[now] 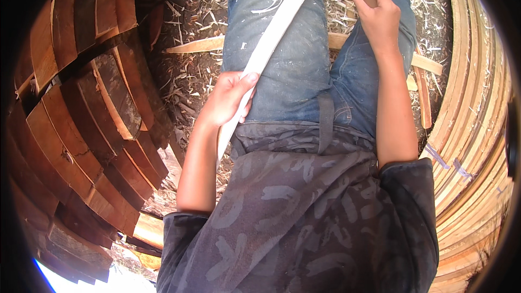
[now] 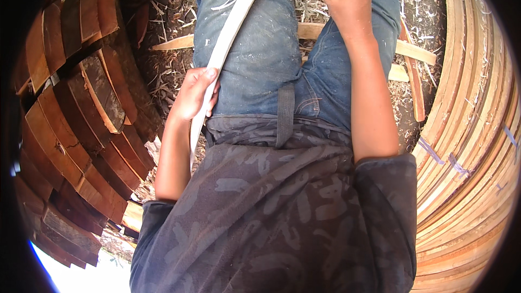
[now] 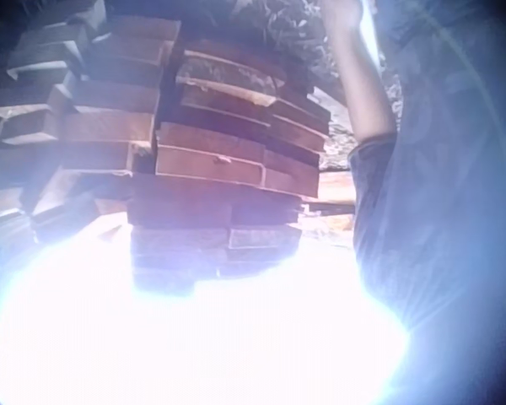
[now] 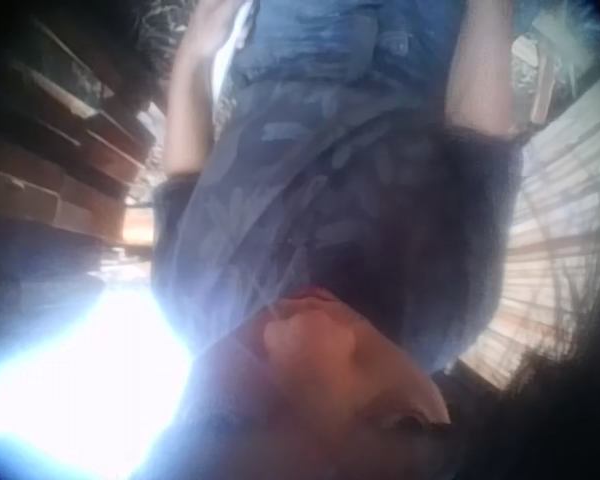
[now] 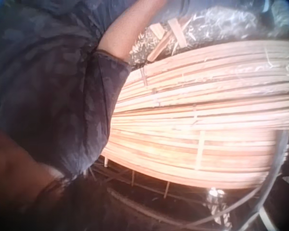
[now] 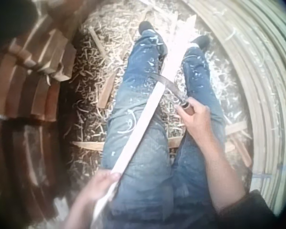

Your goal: The person sits on the ground and uses a curved knife to shave and shape a long, thin piece of wood held between their legs. They repeatedly scrape the surface of the wood to remove thin shavings, refining its shape.

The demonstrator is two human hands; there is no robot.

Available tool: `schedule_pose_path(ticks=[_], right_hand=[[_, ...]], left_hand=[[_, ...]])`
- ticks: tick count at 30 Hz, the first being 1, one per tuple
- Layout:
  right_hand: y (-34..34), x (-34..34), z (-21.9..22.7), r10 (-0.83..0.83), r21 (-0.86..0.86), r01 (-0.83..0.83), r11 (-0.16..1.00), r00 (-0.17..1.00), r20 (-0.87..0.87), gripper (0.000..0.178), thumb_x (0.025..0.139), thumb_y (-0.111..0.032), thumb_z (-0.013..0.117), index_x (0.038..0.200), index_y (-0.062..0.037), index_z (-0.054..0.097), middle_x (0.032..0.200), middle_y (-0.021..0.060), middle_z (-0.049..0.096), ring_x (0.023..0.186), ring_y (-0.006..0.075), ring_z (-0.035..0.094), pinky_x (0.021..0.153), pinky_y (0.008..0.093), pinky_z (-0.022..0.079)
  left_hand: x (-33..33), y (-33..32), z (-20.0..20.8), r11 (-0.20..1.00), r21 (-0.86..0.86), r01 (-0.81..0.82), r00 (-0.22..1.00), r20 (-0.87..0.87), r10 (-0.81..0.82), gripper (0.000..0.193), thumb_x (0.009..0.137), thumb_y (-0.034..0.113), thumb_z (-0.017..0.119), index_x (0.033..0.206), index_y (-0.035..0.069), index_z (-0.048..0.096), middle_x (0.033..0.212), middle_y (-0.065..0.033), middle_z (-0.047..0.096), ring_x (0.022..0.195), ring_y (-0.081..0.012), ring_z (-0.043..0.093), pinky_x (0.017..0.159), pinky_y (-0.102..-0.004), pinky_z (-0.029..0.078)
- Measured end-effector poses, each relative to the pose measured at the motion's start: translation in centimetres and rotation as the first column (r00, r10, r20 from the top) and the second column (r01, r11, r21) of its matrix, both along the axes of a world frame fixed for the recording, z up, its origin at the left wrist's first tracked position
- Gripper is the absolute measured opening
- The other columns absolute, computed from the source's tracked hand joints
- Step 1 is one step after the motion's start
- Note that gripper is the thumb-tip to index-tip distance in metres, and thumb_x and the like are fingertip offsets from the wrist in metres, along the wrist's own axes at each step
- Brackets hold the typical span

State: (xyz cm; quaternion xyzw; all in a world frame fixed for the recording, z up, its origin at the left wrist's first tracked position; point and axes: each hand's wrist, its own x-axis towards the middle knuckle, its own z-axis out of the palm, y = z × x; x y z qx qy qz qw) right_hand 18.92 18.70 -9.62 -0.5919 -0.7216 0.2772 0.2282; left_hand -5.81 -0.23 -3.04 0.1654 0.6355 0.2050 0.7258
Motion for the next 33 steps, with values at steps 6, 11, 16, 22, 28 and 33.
schedule_pose_path(ticks=[6, 11, 16, 22, 28, 33], right_hand=[[-2.2, -0.6, 0.5, 0.229, -0.258, -0.327, 0.909, 0.911, -0.344, 0.034, 0.083, -0.031, 0.069, 0.093, 0.0006, 0.063, 0.067, -0.0011, 0.059, 0.052, 0.0072, 0.050, 0.048, 0.0236, 0.042], [-1.6, 0.3, 2.9, 0.041, -0.743, -0.448, 0.497, 0.868, -0.496, 0.037, 0.085, -0.033, 0.066, 0.098, 0.0012, 0.058, 0.052, -0.0045, 0.047, 0.036, 0.0030, 0.039, 0.034, 0.0194, 0.035], [-1.5, 1.1, 3.1, -0.108, -0.742, -0.360, 0.566, 0.860, -0.499, 0.031, 0.088, -0.033, 0.063, 0.091, -0.0035, 0.055, 0.054, -0.0044, 0.046, 0.036, 0.0031, 0.040, 0.034, 0.0183, 0.033], [-3.3, 1.5, 1.9, 0.130, -0.518, -0.252, 0.818, 0.957, -0.259, 0.041, 0.087, -0.039, 0.063, 0.086, 0.0019, 0.061, 0.060, 0.0055, 0.054, 0.048, 0.0109, 0.050, 0.046, 0.0299, 0.044], [-4.9, 0.2, 3.2, 0.178, -0.391, -0.145, 0.909, 0.983, 0.049, 0.044, 0.082, -0.045, 0.064, 0.084, -0.0011, 0.066, 0.059, 0.0136, 0.060, 0.054, 0.0266, 0.061, 0.054, 0.0377, 0.048], [-5.3, -1.8, 2.6, 0.291, -0.218, -0.242, 0.945, 0.929, 0.229, 0.027, 0.078, -0.031, 0.067, 0.081, -0.0040, 0.067, 0.061, 0.0163, 0.062, 0.059, 0.0331, 0.063, 0.056, 0.0407, 0.051]], left_hand=[[-0.3, 0.2, 0.0, 0.999, -0.028, -0.030, 0.999, 0.029, 0.031, 0.044, 0.090, 0.041, 0.056, 0.063, 0.008, 0.047, 0.045, -0.0015, 0.046, 0.034, -0.0102, 0.044, 0.032, -0.0243, 0.037], [0.4, 0.2, 0.4, 0.998, -0.016, -0.058, 0.998, -0.015, 0.057, 0.040, 0.090, 0.036, 0.058, 0.066, 0.006, 0.050, 0.046, -0.0004, 0.045, 0.034, -0.0094, 0.045, 0.033, -0.0234, 0.037], [1.9, 0.0, 1.0, 0.998, 0.042, 0.050, 0.964, -0.263, -0.038, 0.029, 0.088, 0.025, 0.064, 0.077, -0.001, 0.061, 0.050, -0.0014, 0.053, 0.039, -0.0076, 0.050, 0.036, -0.0233, 0.038], [3.0, -0.1, 1.4, 0.995, 0.085, 0.051, 0.908, -0.419, -0.011, 0.028, 0.086, 0.026, 0.066, 0.080, -0.001, 0.065, 0.051, -0.0020, 0.054, 0.039, -0.0064, 0.049, 0.037, -0.0231, 0.038], [3.1, -0.7, 0.7, 0.969, 0.143, 0.202, 0.800, -0.595, -0.079, 0.031, 0.080, 0.028, 0.070, 0.081, -0.003, 0.067, 0.057, -0.0123, 0.060, 0.050, -0.0147, 0.059, 0.049, -0.0303, 0.045], [3.2, -0.2, 1.1, 0.971, 0.098, 0.217, 0.786, -0.607, -0.115, 0.033, 0.079, 0.030, 0.071, 0.082, -0.003, 0.067, 0.062, -0.0179, 0.062, 0.058, -0.0207, 0.064, 0.055, -0.0322, 0.047]])
